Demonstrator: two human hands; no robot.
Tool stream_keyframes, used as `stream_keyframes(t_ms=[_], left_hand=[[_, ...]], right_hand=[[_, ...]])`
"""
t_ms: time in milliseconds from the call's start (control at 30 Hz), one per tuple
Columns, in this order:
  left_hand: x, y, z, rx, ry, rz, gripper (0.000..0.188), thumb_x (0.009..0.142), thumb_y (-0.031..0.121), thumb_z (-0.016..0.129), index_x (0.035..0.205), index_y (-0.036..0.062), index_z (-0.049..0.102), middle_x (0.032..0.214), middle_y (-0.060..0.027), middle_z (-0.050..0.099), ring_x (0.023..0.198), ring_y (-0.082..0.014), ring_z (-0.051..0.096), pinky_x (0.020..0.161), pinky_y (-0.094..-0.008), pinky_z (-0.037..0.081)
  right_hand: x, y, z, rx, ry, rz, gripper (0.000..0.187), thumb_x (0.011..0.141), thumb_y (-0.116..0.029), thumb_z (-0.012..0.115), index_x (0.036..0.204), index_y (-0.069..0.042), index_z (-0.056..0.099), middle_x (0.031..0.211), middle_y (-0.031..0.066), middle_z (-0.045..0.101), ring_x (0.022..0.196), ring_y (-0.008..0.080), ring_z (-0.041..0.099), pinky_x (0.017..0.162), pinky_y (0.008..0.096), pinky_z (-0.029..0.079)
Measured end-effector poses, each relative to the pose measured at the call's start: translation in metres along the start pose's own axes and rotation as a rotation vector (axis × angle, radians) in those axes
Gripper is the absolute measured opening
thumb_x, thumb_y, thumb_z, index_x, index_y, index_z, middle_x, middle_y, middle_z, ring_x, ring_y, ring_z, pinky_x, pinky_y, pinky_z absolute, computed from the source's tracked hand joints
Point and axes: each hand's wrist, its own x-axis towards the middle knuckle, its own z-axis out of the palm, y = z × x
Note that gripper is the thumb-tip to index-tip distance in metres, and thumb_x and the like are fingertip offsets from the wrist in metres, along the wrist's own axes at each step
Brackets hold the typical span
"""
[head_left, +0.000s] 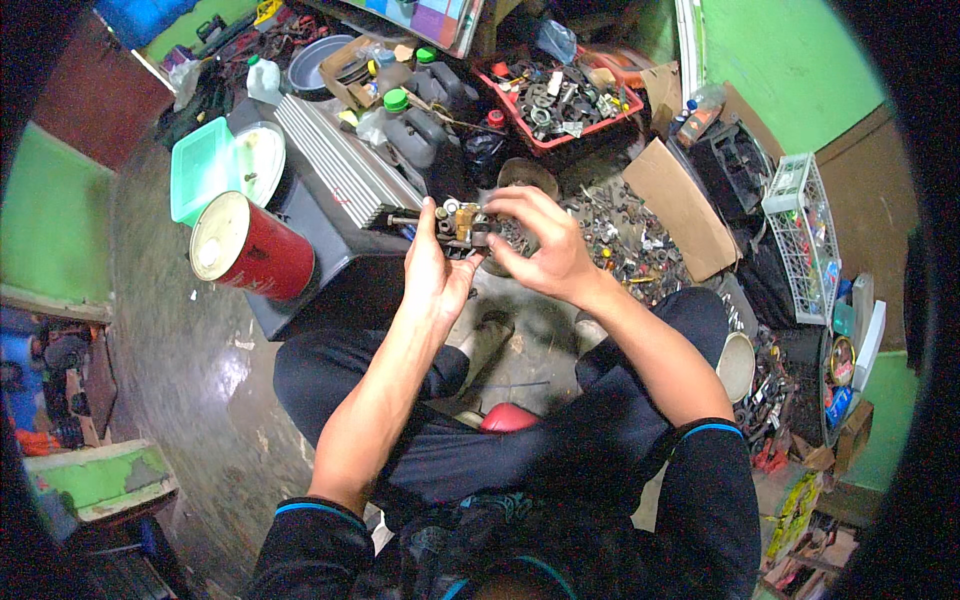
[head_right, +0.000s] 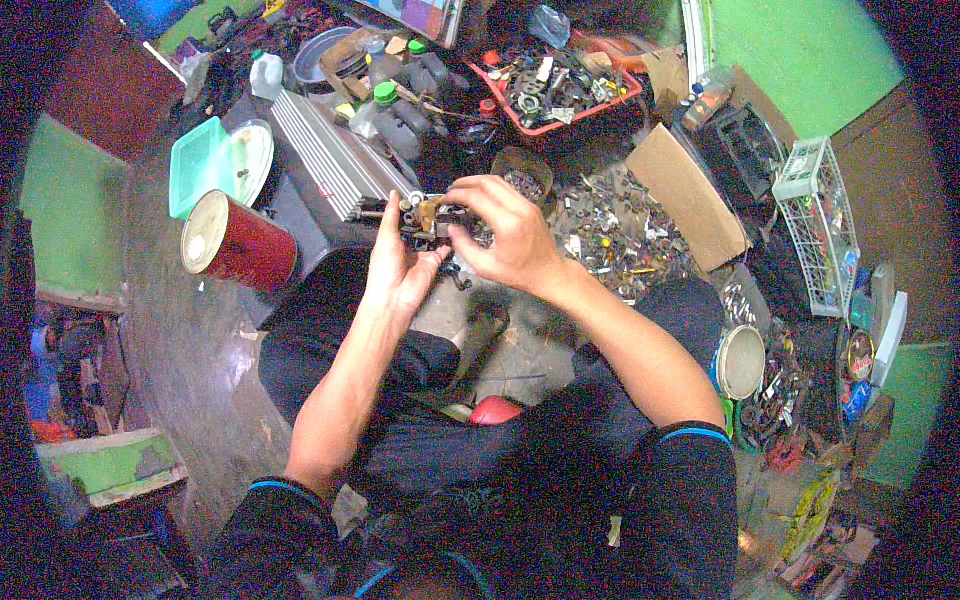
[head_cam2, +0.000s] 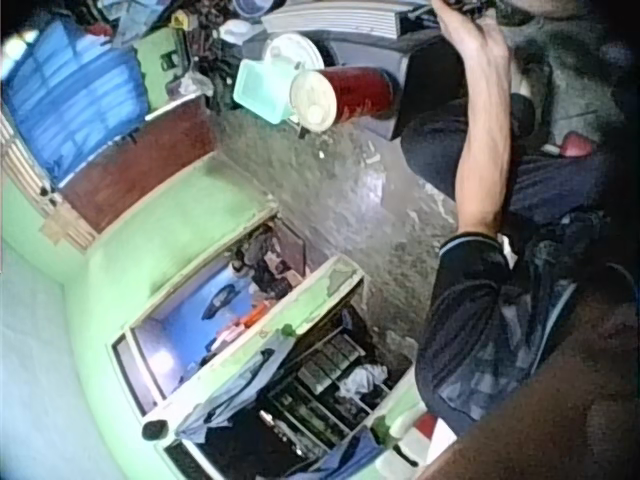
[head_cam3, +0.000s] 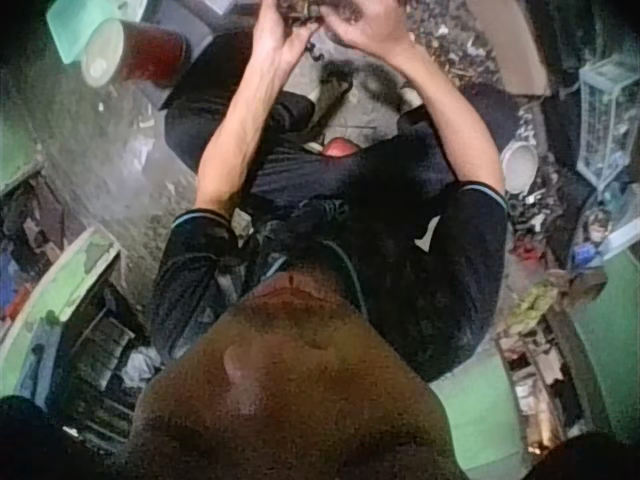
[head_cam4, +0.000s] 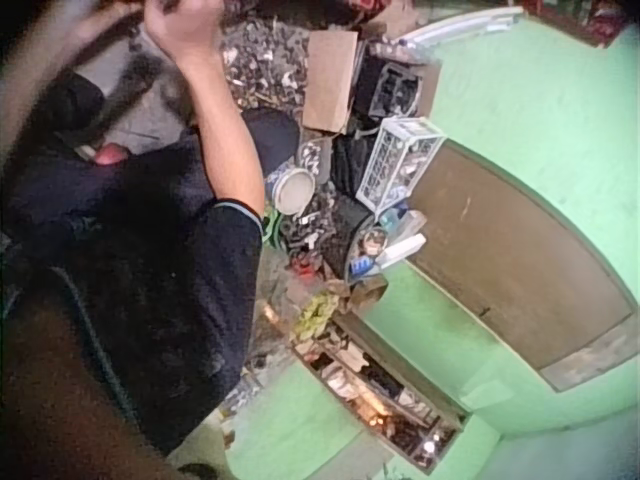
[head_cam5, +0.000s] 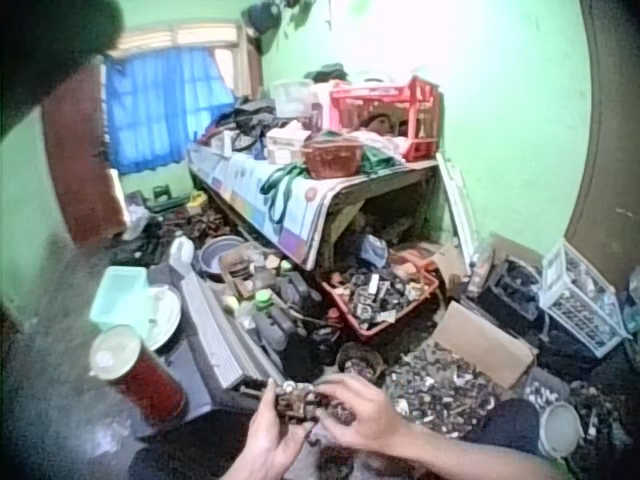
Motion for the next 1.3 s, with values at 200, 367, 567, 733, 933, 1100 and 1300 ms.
stream_keyframes(t_ms=[200, 367, 567, 733, 933, 1100, 1300], left_hand=[[0.002, -0.004, -0.002, -0.082, -0.012, -0.064, 0.029, 0.099, 0.039, 0.046, 0.104, 0.0129, 0.058, 0.096, -0.0016, 0.064, 0.086, -0.0156, 0.060, 0.073, -0.0371, 0.048], [0.003, -0.006, -0.005, -0.074, -0.057, -0.028, 0.031, 0.099, 0.038, 0.046, 0.106, 0.0107, 0.057, 0.098, -0.0038, 0.063, 0.086, -0.0172, 0.059, 0.071, -0.0370, 0.048], [0.001, -0.009, -0.005, 0.025, -0.043, 0.021, 0.031, 0.099, 0.037, 0.044, 0.108, 0.0087, 0.055, 0.099, -0.0067, 0.061, 0.084, -0.0199, 0.058, 0.070, -0.0380, 0.049], [-0.002, -0.011, -0.003, 0.015, -0.010, 0.025, 0.033, 0.100, 0.037, 0.041, 0.108, 0.0076, 0.054, 0.099, -0.0084, 0.060, 0.084, -0.0208, 0.056, 0.069, -0.0380, 0.049], [0.001, -0.005, -0.003, -0.111, 0.017, -0.049, 0.037, 0.100, 0.037, 0.039, 0.113, 0.0053, 0.052, 0.109, -0.0120, 0.060, 0.100, -0.0267, 0.059, 0.091, -0.0487, 0.051], [0.002, -0.002, -0.002, -0.217, -0.064, -0.097, 0.041, 0.098, 0.037, 0.045, 0.120, 0.0033, 0.047, 0.119, -0.0182, 0.055, 0.112, -0.0331, 0.055, 0.100, -0.0562, 0.043], [-0.005, -0.003, 0.007, -0.212, -0.042, -0.069, 0.040, 0.097, 0.037, 0.047, 0.119, 0.0030, 0.049, 0.117, -0.0175, 0.057, 0.111, -0.0316, 0.056, 0.101, -0.0528, 0.043]], right_hand=[[-0.003, 0.003, 0.000, -0.146, -0.184, -0.133, 0.039, 0.068, -0.016, 0.076, 0.104, -0.005, 0.062, 0.107, 0.0142, 0.058, 0.098, 0.0322, 0.058, 0.083, 0.0390, 0.050], [-0.007, 0.008, 0.004, -0.195, -0.144, -0.123, 0.037, 0.069, -0.014, 0.075, 0.103, -0.004, 0.062, 0.106, 0.0152, 0.059, 0.094, 0.0331, 0.060, 0.082, 0.0393, 0.050], [-0.012, 0.003, 0.012, -0.138, -0.125, 0.065, 0.031, 0.070, -0.008, 0.071, 0.098, 0.000, 0.059, 0.107, 0.0185, 0.060, 0.097, 0.0353, 0.060, 0.083, 0.0422, 0.050], [-0.011, -0.001, 0.014, -0.129, -0.083, 0.069, 0.026, 0.068, 0.000, 0.066, 0.093, 0.000, 0.057, 0.102, 0.0198, 0.062, 0.097, 0.0374, 0.061, 0.085, 0.0420, 0.050], [-0.001, -0.014, 0.008, 0.208, 0.088, 0.407, 0.015, 0.080, 0.001, 0.065, 0.089, 0.001, 0.053, 0.098, 0.0179, 0.067, 0.087, 0.0227, 0.068, 0.080, 0.0335, 0.054], [0.006, 0.006, -0.002, 0.861, 0.211, 0.585, 0.019, 0.086, -0.001, 0.058, 0.100, -0.002, 0.045, 0.098, 0.0190, 0.065, 0.080, 0.0214, 0.066, 0.070, 0.0313, 0.055], [0.006, 0.018, -0.017, 1.051, 0.063, 0.811, 0.015, 0.082, -0.005, 0.060, 0.096, -0.004, 0.054, 0.090, 0.0088, 0.064, 0.073, 0.0146, 0.061, 0.060, 0.0309, 0.050]])
